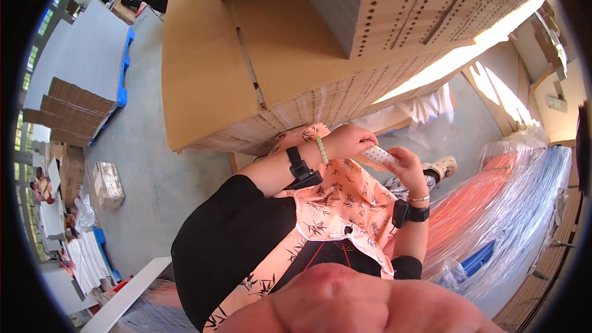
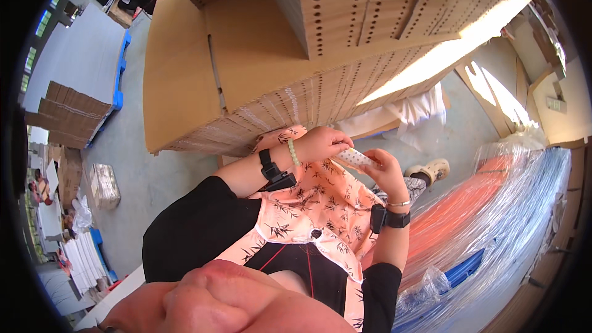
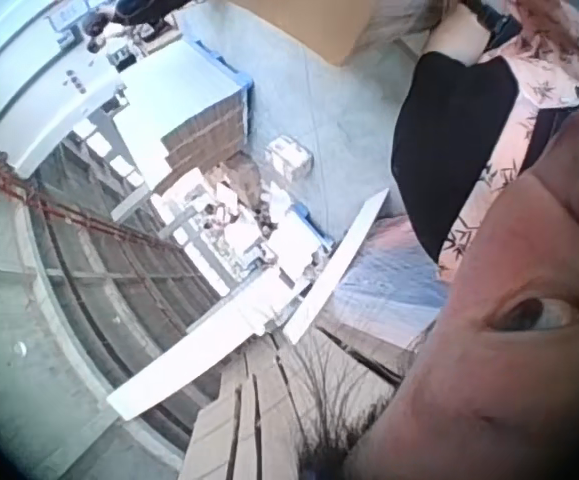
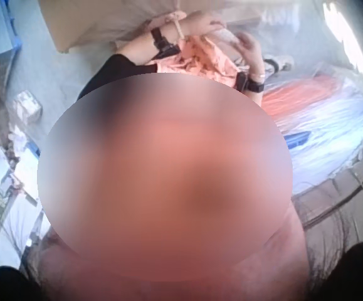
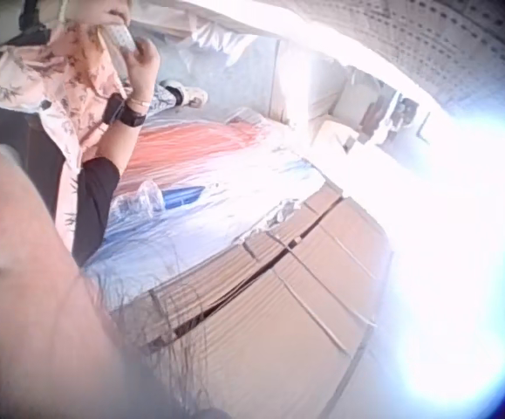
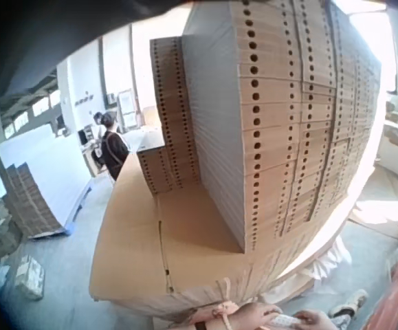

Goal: Peel circular labels from a large sheet and apply them to small cardboard or paper slips.

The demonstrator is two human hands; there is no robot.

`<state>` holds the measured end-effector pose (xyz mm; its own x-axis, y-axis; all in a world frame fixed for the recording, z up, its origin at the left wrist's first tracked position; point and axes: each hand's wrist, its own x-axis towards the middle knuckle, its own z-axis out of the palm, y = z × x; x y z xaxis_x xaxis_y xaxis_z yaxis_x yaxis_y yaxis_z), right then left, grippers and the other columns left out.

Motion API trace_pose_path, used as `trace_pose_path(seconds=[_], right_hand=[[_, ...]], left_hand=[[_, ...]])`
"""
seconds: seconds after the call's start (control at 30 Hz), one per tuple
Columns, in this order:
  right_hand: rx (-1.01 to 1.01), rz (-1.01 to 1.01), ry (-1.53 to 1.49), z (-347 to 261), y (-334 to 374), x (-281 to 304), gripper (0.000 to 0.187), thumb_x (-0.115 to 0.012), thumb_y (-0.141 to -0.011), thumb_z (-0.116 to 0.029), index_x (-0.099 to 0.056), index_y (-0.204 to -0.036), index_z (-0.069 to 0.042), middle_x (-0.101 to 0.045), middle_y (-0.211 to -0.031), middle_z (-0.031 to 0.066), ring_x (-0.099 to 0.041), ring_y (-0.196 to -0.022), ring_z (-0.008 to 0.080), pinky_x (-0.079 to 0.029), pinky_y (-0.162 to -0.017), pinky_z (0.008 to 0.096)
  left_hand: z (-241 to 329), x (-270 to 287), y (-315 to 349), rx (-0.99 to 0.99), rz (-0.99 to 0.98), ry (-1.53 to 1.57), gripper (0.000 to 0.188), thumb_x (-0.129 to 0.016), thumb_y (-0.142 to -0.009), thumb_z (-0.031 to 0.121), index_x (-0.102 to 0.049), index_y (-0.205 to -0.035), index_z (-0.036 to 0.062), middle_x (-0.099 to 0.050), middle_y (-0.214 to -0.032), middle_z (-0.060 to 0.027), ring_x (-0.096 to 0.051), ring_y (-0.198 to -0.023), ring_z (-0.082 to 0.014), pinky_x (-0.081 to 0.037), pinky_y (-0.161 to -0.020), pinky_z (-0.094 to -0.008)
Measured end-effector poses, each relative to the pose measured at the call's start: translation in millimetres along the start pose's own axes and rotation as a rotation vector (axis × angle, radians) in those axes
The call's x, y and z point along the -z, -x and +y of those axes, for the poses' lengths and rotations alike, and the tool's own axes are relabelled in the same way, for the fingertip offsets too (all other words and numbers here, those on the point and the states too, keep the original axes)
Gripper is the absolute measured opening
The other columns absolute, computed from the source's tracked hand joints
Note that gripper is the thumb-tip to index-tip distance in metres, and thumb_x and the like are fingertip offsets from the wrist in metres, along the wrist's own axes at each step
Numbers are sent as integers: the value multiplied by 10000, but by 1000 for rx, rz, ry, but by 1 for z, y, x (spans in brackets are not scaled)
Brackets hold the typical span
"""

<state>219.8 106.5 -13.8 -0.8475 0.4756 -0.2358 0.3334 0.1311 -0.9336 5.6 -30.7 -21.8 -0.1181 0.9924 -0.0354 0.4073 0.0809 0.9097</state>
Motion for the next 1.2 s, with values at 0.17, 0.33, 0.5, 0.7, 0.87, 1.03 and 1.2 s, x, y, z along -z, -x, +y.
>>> trace_pose_path(seconds=[0.17,0.33,0.5,0.7,0.87,1.03,1.2], right_hand=[[90,61,121,-6,-9,20,213,-735,-779,6,-665,-979,34,-657,-851,86,-615,-769,147,-500,-703,280],[143,122,339,-27,-13,18,154,-731,-773,-24,-675,-911,10,-646,-807,118,-631,-728,214,-497,-670,307],[146,151,445,-23,-10,12,144,-720,-778,-38,-678,-908,6,-646,-814,144,-636,-729,251,-503,-670,325],[170,198,498,-18,-1,7,129,-704,-781,-59,-676,-884,13,-650,-827,168,-640,-720,306,-507,-660,355],[128,230,453,-18,2,-2,126,-701,-782,-62,-675,-880,13,-646,-815,175,-637,-717,311,-502,-655,364],[131,241,421,-7,1,-8,125,-703,-785,-63,-672,-881,10,-643,-804,168,-632,-695,287,-498,-643,353],[120,256,411,0,4,-14,125,-708,-790,-70,-674,-883,6,-642,-806,162,-628,-682,265,-496,-634,347]], left_hand=[[4,-6,-15,48,32,56,224,-644,-908,258,-709,-1044,93,-703,-835,-92,-659,-755,-188,-510,-705,-323],[-2,-13,-22,-32,47,15,229,-702,-858,264,-699,-995,82,-712,-878,-89,-676,-807,-210,-516,-738,-334],[-6,-22,-22,27,-2,51,253,-690,-868,295,-697,-986,71,-711,-923,-116,-679,-862,-266,-521,-789,-359],[-11,-20,-31,-39,-85,-7,263,-677,-870,300,-708,-994,70,-715,-941,-119,-683,-881,-271,-522,-797,-362],[-15,-20,-26,-99,-37,-4,257,-679,-865,300,-711,-978,71,-713,-945,-121,-681,-883,-269,-521,-795,-363],[-20,-21,-27,-125,-39,-39,252,-694,-854,303,-716,-960,75,-712,-934,-115,-680,-872,-259,-522,-782,-360],[-18,-18,-23,-80,-98,-70,259,-700,-843,323,-722,-940,83,-703,-890,-99,-672,-825,-245,-522,-741,-359]])
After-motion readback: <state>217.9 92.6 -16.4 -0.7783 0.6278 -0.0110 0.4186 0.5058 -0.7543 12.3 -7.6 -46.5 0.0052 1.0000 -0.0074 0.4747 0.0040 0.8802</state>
